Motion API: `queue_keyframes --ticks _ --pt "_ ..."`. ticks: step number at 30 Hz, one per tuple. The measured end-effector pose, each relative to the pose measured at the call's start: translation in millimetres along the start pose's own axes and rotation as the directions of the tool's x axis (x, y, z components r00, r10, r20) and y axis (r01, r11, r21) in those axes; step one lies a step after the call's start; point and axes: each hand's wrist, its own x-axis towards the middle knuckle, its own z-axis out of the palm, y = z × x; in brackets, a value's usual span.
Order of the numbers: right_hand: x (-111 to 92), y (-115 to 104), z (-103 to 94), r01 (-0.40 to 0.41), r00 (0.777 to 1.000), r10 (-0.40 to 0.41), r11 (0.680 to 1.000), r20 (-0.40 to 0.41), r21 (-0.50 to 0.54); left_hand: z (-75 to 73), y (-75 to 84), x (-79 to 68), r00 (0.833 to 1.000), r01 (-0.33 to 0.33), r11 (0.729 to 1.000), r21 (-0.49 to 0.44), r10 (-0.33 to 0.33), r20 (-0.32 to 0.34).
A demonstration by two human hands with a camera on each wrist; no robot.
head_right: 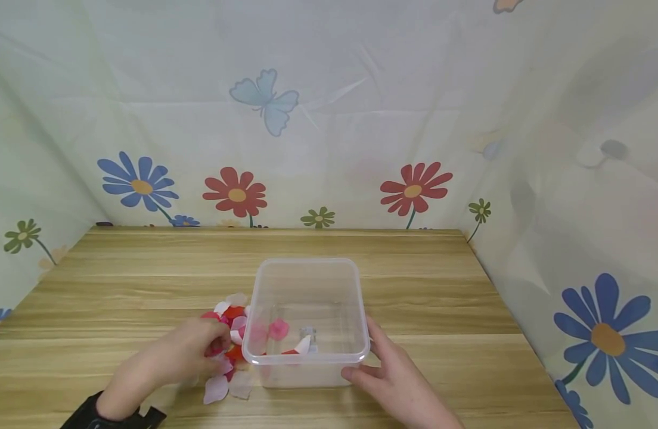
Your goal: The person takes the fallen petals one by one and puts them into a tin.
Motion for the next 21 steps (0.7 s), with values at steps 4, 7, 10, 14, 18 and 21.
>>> queue_keyframes --ticks 4,7,10,14,18,21 --pt "-0.1 0.9 0.3 0.006 1.0 -0.006 1.0 0.002 -0.004 4.4 0.6 -0.4 1.0 -0.019 1.0 0.017 0.019 -0.001" --pt "0.1 0.9 0.2 -0.004 1.0 0.004 1.0 -0.001 -0.002 6.8 0.1 -0.5 0.999 -0.037 0.998 0.044 0.038 -0.013" --pt "0.3 0.3 -0.1 -0.011 1.0 0.011 1.0 0.002 -0.002 8.5 -1.1 -0.2 0.999 -0.038 0.998 0.053 0.039 -0.011" --pt "0.4 -0.1 -0.4 -0.008 1.0 0.008 1.0 0.005 0.002 9.2 -2.2 0.8 1.0 -0.03 0.999 0.036 0.03 -0.004" --pt "-0.2 1.2 -0.2 0.017 1.0 -0.017 1.0 0.004 -0.002 8.1 -2.7 1.4 0.999 -0.043 0.999 0.031 0.044 -0.018" --pt "-0.5 1.6 -0.1 0.03 1.0 -0.03 1.0 0.003 -0.002 7.0 -2.4 1.2 0.999 -0.044 0.999 0.013 0.044 -0.022"
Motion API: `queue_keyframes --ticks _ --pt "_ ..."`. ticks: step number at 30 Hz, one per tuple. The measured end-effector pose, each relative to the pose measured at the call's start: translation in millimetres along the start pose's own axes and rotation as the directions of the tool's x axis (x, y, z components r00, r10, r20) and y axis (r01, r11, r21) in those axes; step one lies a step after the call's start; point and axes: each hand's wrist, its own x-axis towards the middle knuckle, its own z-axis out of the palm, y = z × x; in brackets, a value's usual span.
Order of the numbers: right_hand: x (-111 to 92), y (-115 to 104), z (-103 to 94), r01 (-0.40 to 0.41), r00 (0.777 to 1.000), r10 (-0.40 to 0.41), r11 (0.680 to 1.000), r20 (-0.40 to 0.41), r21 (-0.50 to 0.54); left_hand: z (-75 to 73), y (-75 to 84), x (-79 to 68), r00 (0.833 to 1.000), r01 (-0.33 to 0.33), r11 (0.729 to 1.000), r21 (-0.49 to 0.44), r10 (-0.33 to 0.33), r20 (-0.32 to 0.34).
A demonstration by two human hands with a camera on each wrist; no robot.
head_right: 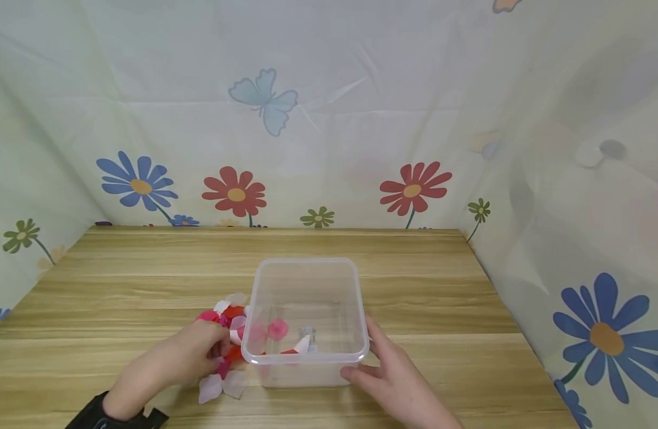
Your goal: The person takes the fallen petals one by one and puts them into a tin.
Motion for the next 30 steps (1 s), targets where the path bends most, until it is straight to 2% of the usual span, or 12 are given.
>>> queue_keyframes --ticks 6,12,24,30 --pt "0 -1 0.0 0.0 1.0 0.0 1.0 0.003 0.006 -4.9 0.3 -0.1 0.998 -0.034 0.999 0.004 0.034 -0.047" --pt "1 -2 -0.3 -0.048 0.999 0.048 0.999 -0.004 0.006 -13.3 1.6 -1.8 0.995 -0.064 0.998 -0.006 0.063 -0.083" --pt "1 -2 -0.6 -0.085 0.996 0.085 0.996 -0.009 -0.006 -23.3 5.3 -7.1 0.996 -0.014 1.0 0.007 0.015 -0.084" --pt "1 -2 -0.6 -0.067 0.998 0.067 0.998 -0.005 0.002 -26.3 6.7 -7.6 0.996 0.002 1.0 0.016 -0.001 -0.092"
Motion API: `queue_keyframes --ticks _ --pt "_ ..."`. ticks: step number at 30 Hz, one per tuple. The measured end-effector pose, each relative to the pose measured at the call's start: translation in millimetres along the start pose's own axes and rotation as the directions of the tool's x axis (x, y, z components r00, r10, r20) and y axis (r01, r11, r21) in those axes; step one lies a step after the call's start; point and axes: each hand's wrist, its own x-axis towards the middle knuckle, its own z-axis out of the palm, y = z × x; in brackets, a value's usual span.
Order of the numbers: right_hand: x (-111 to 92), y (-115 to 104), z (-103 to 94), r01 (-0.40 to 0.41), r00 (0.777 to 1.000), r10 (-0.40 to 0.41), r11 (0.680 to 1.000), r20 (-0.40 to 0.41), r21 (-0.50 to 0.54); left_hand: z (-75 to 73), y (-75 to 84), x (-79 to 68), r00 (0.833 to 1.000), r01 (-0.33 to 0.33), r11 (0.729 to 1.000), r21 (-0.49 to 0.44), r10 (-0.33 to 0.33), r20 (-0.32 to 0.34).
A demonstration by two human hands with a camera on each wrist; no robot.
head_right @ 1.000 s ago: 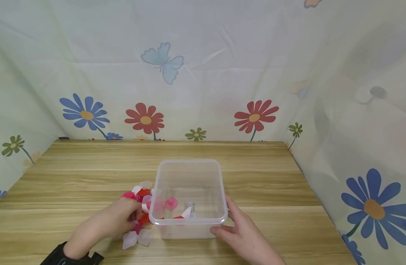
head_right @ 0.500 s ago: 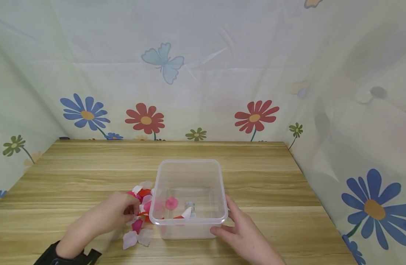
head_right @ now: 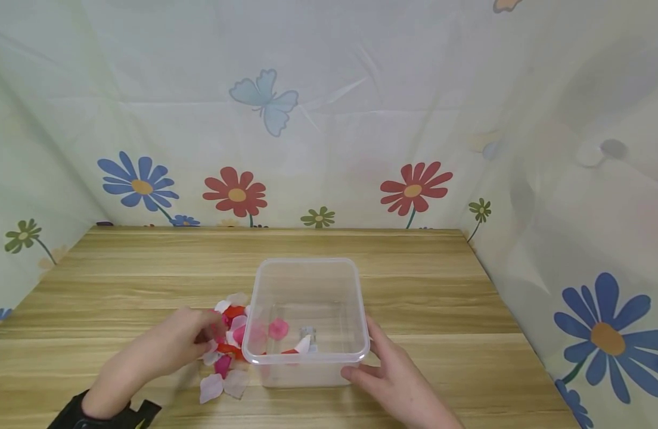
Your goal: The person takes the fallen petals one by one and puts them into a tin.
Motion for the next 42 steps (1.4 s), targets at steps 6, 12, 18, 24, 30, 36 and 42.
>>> queue_keyframes --ticks 6,12,18,24,30,36,42 --pt "0 -1 0.0 0.003 1.0 -0.003 1.0 -0.001 0.001 -8.3 5.0 0.4 0.999 0.024 0.999 -0.025 -0.025 -0.043" --pt "0 -1 0.0 0.013 1.0 -0.013 1.0 0.001 -0.001 -12.5 13.4 3.4 0.972 -0.026 0.999 -0.037 0.017 -0.233" --pt "0 -2 0.0 0.001 1.0 -0.001 1.0 0.004 0.005 -12.8 21.8 4.7 0.888 -0.114 0.993 -0.019 0.093 -0.449" --pt "0 -2 0.1 0.013 1.0 -0.013 1.0 0.007 0.014 -14.9 29.8 5.5 0.791 -0.197 0.98 -0.009 0.154 -0.592" --pt "0 -2 0.5 0.033 0.999 -0.033 0.999 0.005 0.014 -10.6 40.2 9.6 0.737 -0.334 0.942 -0.016 0.251 -0.627" --pt "0 -2 0.7 0.044 0.999 -0.044 0.999 0.003 0.009 -3.2 52.1 13.4 0.736 -0.433 0.901 -0.029 0.335 -0.588" --pt "0 -2 0.4 0.021 1.0 -0.021 1.0 0.006 0.007 6.2 55.1 19.7 0.714 -0.53 0.847 -0.046 0.417 -0.562"
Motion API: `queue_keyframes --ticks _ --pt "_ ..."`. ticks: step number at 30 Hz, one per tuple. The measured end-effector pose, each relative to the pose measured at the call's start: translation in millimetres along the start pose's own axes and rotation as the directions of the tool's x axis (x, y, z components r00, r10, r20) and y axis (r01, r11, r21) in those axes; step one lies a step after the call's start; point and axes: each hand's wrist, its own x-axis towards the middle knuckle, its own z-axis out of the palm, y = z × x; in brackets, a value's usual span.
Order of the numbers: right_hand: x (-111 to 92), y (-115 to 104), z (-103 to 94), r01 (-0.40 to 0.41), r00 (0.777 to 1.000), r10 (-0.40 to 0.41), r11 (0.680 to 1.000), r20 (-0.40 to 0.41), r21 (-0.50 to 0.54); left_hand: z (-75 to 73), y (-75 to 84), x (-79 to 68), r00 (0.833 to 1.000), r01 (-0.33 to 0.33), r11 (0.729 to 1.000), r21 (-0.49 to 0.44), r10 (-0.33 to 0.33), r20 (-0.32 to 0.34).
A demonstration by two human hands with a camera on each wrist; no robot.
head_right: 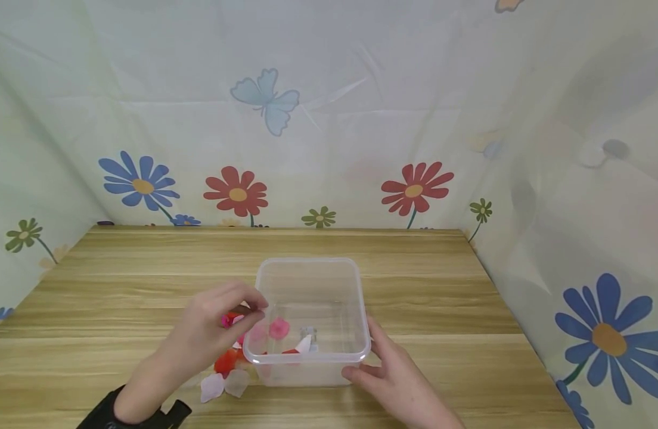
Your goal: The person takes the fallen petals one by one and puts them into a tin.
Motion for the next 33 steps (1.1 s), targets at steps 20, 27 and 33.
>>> queue_keyframes --ticks 20,27,33 --pt "1 2 2.9 -0.092 0.996 0.092 0.996 -0.006 -0.007 -17.3 -6.3 -10.7 0.992 0.128 0.991 0.043 -0.127 -0.022" --pt "6 5 5.9 -0.111 0.994 0.112 0.99 0.003 -0.082 -25.8 -18.5 -23.4 0.963 0.264 0.952 0.154 -0.251 -0.096" --pt "14 4 5.0 -0.053 0.997 0.058 0.994 0.048 -0.093 -26.9 -25.6 -24.3 0.94 0.338 0.92 0.197 -0.339 -0.028"
